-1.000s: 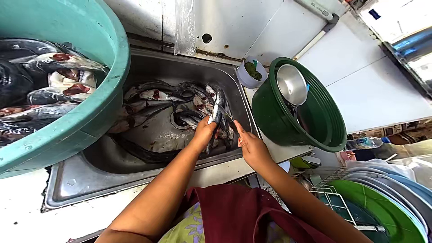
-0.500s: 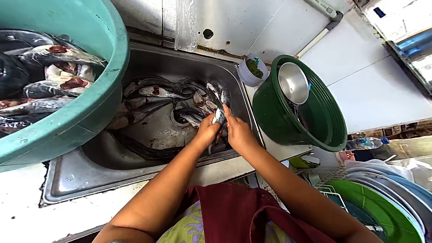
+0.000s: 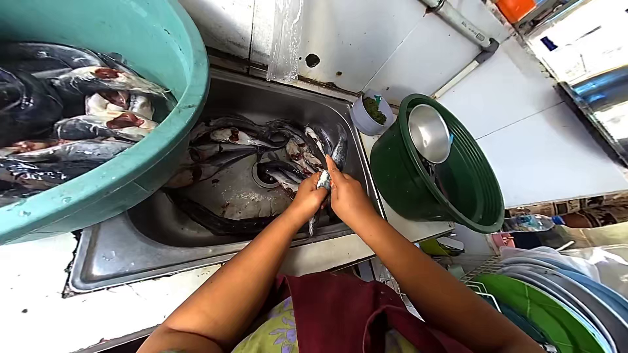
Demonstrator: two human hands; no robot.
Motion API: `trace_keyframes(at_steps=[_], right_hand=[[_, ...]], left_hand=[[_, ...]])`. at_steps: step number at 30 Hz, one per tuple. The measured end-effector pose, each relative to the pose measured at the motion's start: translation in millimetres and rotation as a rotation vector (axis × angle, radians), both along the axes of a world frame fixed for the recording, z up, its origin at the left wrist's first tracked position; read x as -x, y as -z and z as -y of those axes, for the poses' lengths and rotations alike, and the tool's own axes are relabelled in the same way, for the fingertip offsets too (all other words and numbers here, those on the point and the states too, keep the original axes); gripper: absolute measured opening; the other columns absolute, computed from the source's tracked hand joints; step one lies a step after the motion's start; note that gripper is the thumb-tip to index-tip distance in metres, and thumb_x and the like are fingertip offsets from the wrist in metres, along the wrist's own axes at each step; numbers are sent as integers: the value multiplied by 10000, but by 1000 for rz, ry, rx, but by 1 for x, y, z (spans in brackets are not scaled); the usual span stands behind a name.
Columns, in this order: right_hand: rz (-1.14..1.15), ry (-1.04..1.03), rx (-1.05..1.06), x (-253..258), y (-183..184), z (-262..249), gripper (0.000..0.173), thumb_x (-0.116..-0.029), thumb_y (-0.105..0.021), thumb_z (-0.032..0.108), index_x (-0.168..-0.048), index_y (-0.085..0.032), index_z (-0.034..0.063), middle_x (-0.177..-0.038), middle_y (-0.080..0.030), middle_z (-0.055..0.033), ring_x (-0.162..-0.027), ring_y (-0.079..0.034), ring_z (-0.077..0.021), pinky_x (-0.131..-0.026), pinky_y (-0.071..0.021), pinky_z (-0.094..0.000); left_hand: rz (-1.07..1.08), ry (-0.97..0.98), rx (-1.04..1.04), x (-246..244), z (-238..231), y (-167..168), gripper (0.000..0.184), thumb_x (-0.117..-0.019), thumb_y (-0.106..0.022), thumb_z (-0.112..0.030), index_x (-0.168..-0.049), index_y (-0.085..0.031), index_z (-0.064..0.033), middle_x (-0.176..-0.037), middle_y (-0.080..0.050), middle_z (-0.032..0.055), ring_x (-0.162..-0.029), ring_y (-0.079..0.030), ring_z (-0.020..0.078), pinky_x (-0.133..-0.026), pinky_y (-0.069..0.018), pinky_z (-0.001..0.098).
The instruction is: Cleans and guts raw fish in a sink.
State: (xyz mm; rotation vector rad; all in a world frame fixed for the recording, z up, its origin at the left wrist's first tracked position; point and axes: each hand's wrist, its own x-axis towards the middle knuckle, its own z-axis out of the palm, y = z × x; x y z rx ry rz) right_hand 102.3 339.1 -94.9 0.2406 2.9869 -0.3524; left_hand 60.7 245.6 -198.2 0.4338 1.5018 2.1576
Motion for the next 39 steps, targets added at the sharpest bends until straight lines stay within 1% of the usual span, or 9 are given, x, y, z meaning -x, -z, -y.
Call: trace_keyframes(at_steps=[2,5,10,16,23,26,29,33,39], right_hand=[[-149,-30,206,-9,9,-17,603,-1051,-465,43,-1628,-316,143,-1112,-705,-217,-923,-704,-352,-853,-573,-535],[-277,118,551,-32,22,-34,620,-1026,-520,87,-1615,-329,108,-869,-692,-83,-511,-573,-140,-482,-535,-324],[-157,432,805,-41,35,-18,370,-962,-703,86,-1288,-580,-41,-1035,-715,-121,-794,-723,-148,-719,-639,-310],[-155,538,978,-33,40,-7,406,-918,-744,16,-1268,-549,-46,-1004,-631,-150,-669,-658,-147,-631,-624,-296],[-74,279,611,-34,50,-4,408,-931,-735,97,-1298,-593,-10,-1149,-696,-137,-909,-729,-172,-800,-639,-331],[-39,259,611,-35,46,-4,358,-997,-636,116,-1321,-597,-30,-1174,-673,-168,-844,-722,-169,-724,-628,-313],[-82,209,543,-40,41,-16,397,-1040,-528,96,-1421,-546,-18,-1221,-627,-195,-769,-703,-175,-676,-624,-312],[-57,-9,153,-47,25,-37,532,-1058,-442,116,-1589,-399,126,-1247,-644,-205,-872,-711,-255,-772,-612,-419],[77,-118,-133,-60,3,-36,540,-1050,-421,104,-1587,-419,167,-1162,-675,-178,-928,-703,-323,-802,-584,-484]], left_hand=[[74,-17,-84,4,-1,6,239,-935,-430,-67,-1125,-573,-49,-712,-558,29,-542,-516,101,-525,-461,267],[301,-39,-243,8,3,4,235,-1011,-350,-124,-1155,-534,-103,-752,-562,25,-573,-536,99,-542,-481,255],[751,-69,-458,15,9,-8,309,-991,-318,-193,-1130,-586,-125,-901,-637,53,-740,-644,160,-654,-562,324],[736,-26,-524,15,12,-6,418,-984,-256,-239,-1154,-626,-144,-909,-681,64,-764,-675,183,-647,-573,348],[684,-262,-282,12,0,-7,394,-1111,-275,-365,-1208,-591,-151,-962,-675,59,-830,-658,183,-714,-555,397],[614,-294,-204,11,2,-4,476,-1105,-210,-422,-1159,-583,-131,-899,-642,56,-757,-620,160,-666,-532,356],[548,-200,-144,13,5,-2,212,-1031,-413,-260,-1113,-557,-129,-808,-566,22,-646,-543,117,-589,-478,285],[529,-63,-72,17,1,0,345,-938,-541,27,-1266,-515,-76,-834,-547,61,-576,-509,119,-516,-469,252],[401,31,123,15,-1,-2,403,-920,-576,74,-1288,-484,-61,-856,-564,87,-597,-520,136,-521,-460,273]])
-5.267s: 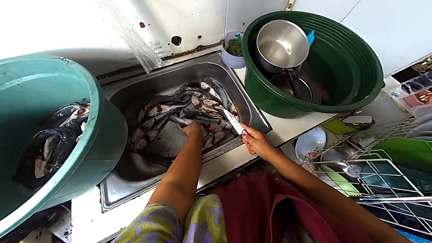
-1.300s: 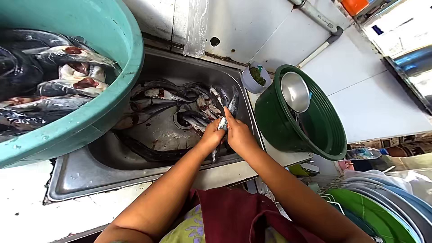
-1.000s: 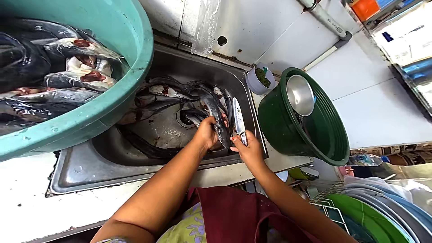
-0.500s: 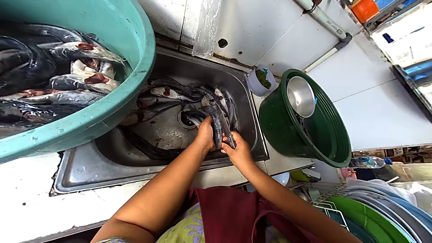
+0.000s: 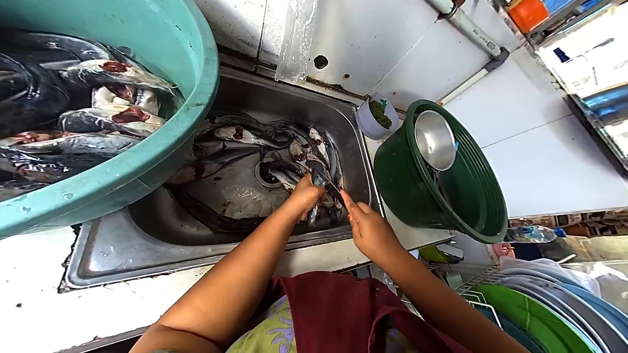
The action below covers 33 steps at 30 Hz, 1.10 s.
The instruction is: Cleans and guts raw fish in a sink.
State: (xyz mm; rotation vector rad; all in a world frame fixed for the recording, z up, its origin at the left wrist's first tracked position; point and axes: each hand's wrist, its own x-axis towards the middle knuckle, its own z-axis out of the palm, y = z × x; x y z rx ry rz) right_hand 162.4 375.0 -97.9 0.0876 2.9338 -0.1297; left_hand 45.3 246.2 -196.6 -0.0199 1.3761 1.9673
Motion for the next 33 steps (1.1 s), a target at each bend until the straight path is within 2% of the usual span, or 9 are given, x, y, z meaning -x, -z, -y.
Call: trace_keyframes(at_steps=[5,8,11,13,16,20,23,29,33], right_hand=[[54,89,-17,30,2,26,627,-1035,-438,68,-1635,-305,195,-1222,-660,-206,-983,-706,-364,-856,-572,-522],[49,100,31,46,4,30,678,-1029,-473,44,-1649,-257,211,-1229,-653,-208,-1011,-698,-373,-876,-570,-529],[32,65,47,30,3,20,638,-1049,-446,67,-1646,-271,210,-1201,-663,-200,-998,-699,-360,-873,-572,-521],[24,44,26,8,1,13,593,-1050,-426,81,-1626,-328,181,-1177,-676,-204,-959,-709,-348,-841,-582,-505],[46,60,-14,-5,-4,15,577,-1040,-414,66,-1610,-363,145,-1183,-679,-201,-953,-711,-343,-831,-584,-484],[75,136,11,30,-2,28,654,-1039,-449,64,-1649,-258,205,-1208,-667,-213,-1009,-702,-373,-875,-569,-529],[43,126,67,47,1,32,675,-1047,-472,60,-1655,-235,228,-1192,-666,-216,-1021,-694,-384,-882,-565,-546],[135,108,12,-1,-21,20,600,-1070,-400,114,-1647,-267,211,-1185,-677,-206,-999,-699,-347,-883,-564,-501],[90,136,10,12,-13,23,624,-1056,-426,90,-1647,-267,210,-1146,-688,-208,-971,-705,-364,-853,-568,-525]], left_hand=[[-128,106,11,-8,-2,-3,427,-892,-594,107,-1279,-497,-44,-895,-605,89,-633,-544,129,-557,-475,277],[-158,100,-14,-7,-2,-1,411,-889,-600,97,-1261,-504,-47,-896,-612,86,-637,-547,129,-562,-478,285],[-114,57,-30,-5,0,0,445,-871,-589,103,-1274,-498,-63,-892,-608,88,-616,-528,128,-535,-454,279],[-82,32,-33,-4,0,-1,458,-872,-588,115,-1281,-489,-66,-883,-593,89,-606,-519,130,-517,-445,274],[-95,43,-45,-4,1,0,459,-874,-577,118,-1287,-491,-61,-919,-606,92,-638,-536,134,-542,-457,277],[-126,56,-85,-12,-6,0,413,-892,-570,103,-1268,-495,-51,-890,-605,89,-638,-555,133,-566,-485,279],[-151,14,-126,-9,-3,3,391,-878,-576,102,-1232,-514,-53,-869,-608,85,-628,-545,130,-551,-471,284],[-120,-8,-152,-9,4,-3,369,-865,-549,90,-1194,-533,-74,-821,-588,65,-574,-506,119,-498,-426,259],[-150,38,-171,-15,-1,-3,398,-875,-549,116,-1226,-513,-69,-856,-604,67,-603,-526,115,-524,-452,263]])
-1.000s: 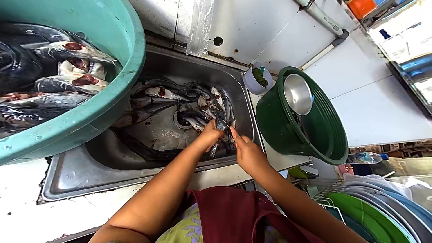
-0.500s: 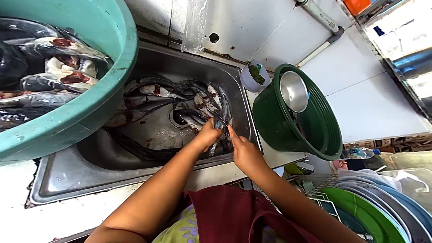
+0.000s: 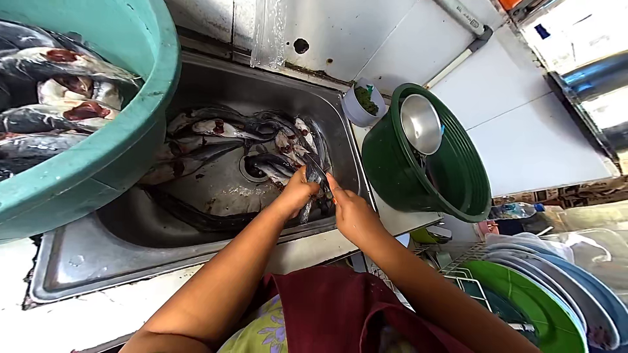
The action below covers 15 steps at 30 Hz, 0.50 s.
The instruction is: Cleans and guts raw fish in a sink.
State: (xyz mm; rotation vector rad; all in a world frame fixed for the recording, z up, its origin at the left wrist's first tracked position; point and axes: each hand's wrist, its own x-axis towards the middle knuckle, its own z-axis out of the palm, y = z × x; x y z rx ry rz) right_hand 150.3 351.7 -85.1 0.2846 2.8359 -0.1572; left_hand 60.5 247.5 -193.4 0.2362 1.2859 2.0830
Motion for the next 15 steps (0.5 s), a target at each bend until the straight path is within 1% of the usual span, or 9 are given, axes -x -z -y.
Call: trace_keyframes(at_steps=[2,4,5,7,9,11,12,13,15], right_hand=[[-31,11,28,20,5,5,665,-1042,-466,64,-1652,-249,219,-1156,-681,-210,-987,-701,-379,-857,-567,-548],[-94,-8,73,33,9,6,644,-1051,-473,60,-1645,-273,203,-1167,-689,-216,-1012,-702,-391,-875,-568,-558],[-114,-18,106,33,9,4,631,-1056,-471,60,-1643,-283,196,-1169,-693,-220,-1022,-702,-394,-888,-567,-561],[-122,-41,147,22,7,-5,626,-1054,-473,60,-1640,-289,186,-1128,-693,-217,-985,-700,-383,-873,-567,-558],[-110,-50,125,3,6,-10,608,-1061,-453,85,-1639,-296,190,-1108,-699,-203,-952,-704,-357,-859,-572,-533],[-92,-42,73,-9,8,-10,595,-1061,-422,102,-1637,-298,183,-1107,-700,-202,-947,-708,-349,-855,-571,-512],[-75,-23,70,-9,8,-8,593,-1064,-417,104,-1639,-290,179,-1120,-697,-205,-970,-705,-354,-873,-564,-514],[-62,3,94,-5,7,-6,595,-1069,-421,104,-1642,-278,178,-1151,-692,-209,-1006,-700,-360,-902,-555,-524],[-107,37,231,9,7,-8,588,-1073,-449,85,-1636,-296,158,-1177,-694,-226,-1021,-699,-371,-922,-553,-547]], left_hand=[[-20,27,-1,-2,-2,0,395,-885,-552,119,-1234,-511,-60,-886,-620,73,-653,-569,123,-569,-494,277],[-32,35,-13,-1,-1,2,396,-886,-559,119,-1238,-520,-57,-913,-655,83,-697,-617,133,-610,-531,295],[-39,34,-21,0,-1,2,395,-880,-560,114,-1232,-526,-61,-909,-657,80,-692,-616,130,-599,-526,289],[-44,25,-28,1,0,3,400,-851,-552,106,-1209,-532,-72,-863,-632,64,-642,-572,117,-546,-481,268],[-37,11,-16,2,2,2,405,-837,-546,91,-1204,-528,-78,-824,-601,61,-587,-522,114,-503,-438,260],[-46,21,3,3,4,2,421,-862,-556,98,-1242,-521,-80,-868,-614,71,-595,-520,118,-511,-440,265],[-56,41,14,2,4,2,435,-868,-557,96,-1262,-510,-81,-896,-621,69,-613,-533,115,-523,-452,266],[-63,62,15,1,2,2,440,-871,-555,96,-1270,-500,-82,-902,-621,67,-617,-536,110,-523,-453,261],[-92,95,-2,2,2,2,459,-868,-543,90,-1289,-501,-88,-924,-627,65,-635,-542,105,-537,-456,256]])
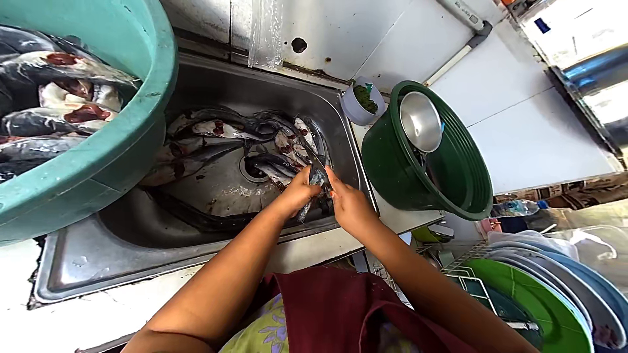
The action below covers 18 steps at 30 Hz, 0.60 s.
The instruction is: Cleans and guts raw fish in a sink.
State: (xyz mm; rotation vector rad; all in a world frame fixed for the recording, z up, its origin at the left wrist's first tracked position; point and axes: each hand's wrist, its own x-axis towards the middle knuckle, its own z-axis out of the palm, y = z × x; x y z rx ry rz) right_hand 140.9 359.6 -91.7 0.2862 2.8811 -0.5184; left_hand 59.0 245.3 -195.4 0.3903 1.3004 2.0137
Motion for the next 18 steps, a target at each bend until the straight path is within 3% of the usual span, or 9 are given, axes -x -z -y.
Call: trace_keyframes(at_steps=[1,3,5,7,10,13,15,18], right_hand=[[-35,21,100,6,-1,-2,576,-1076,-449,80,-1631,-311,153,-1138,-699,-226,-955,-696,-354,-882,-560,-532],[-102,90,307,10,-2,-8,558,-1090,-417,106,-1631,-318,198,-904,-628,-159,-650,-562,-239,-619,-516,-424],[-176,132,414,3,-2,-19,560,-1085,-412,126,-1628,-329,235,-775,-544,-82,-538,-470,-161,-501,-454,-351],[-196,138,371,-7,1,-32,554,-1080,-418,131,-1621,-345,223,-791,-566,-72,-556,-494,-152,-524,-473,-349],[-114,160,237,-18,8,-43,554,-1074,-397,124,-1622,-335,179,-925,-638,-118,-683,-572,-185,-655,-520,-372],[-109,100,139,-24,9,-38,559,-1058,-414,109,-1613,-356,146,-1130,-707,-174,-858,-671,-238,-846,-556,-427],[-127,41,79,-23,3,-30,565,-1050,-421,101,-1610,-368,153,-1149,-706,-194,-909,-694,-293,-881,-561,-490],[-110,-22,-44,-20,-6,-24,556,-1061,-444,136,-1609,-380,208,-1179,-708,-183,-986,-714,-341,-902,-568,-546]], left_hand=[[-13,14,-20,1,2,0,464,-872,-533,72,-1307,-502,-89,-934,-623,63,-648,-545,103,-555,-464,254],[-26,20,-66,4,4,2,437,-869,-504,-38,-1299,-523,-115,-907,-615,35,-643,-553,87,-565,-480,237],[2,-5,-67,7,4,4,285,-993,-463,-168,-1264,-547,-138,-869,-602,20,-627,-552,86,-555,-485,232],[48,-76,-34,9,2,4,241,-1058,-428,-201,-1245,-564,-135,-822,-601,31,-602,-545,102,-529,-471,249],[77,-140,8,11,0,6,282,-1026,-418,-120,-1276,-549,-108,-864,-617,50,-639,-557,116,-555,-472,272],[-14,-157,124,14,-1,7,341,-971,-458,-49,-1299,-546,-14,-1026,-651,84,-815,-625,129,-718,-538,312],[-89,-169,186,14,1,2,382,-944,-490,-61,-1312,-561,13,-1084,-662,106,-910,-644,143,-814,-549,347],[-140,-193,179,14,2,2,376,-919,-507,-64,-1278,-582,15,-1049,-664,103,-883,-643,143,-795,-550,356]])
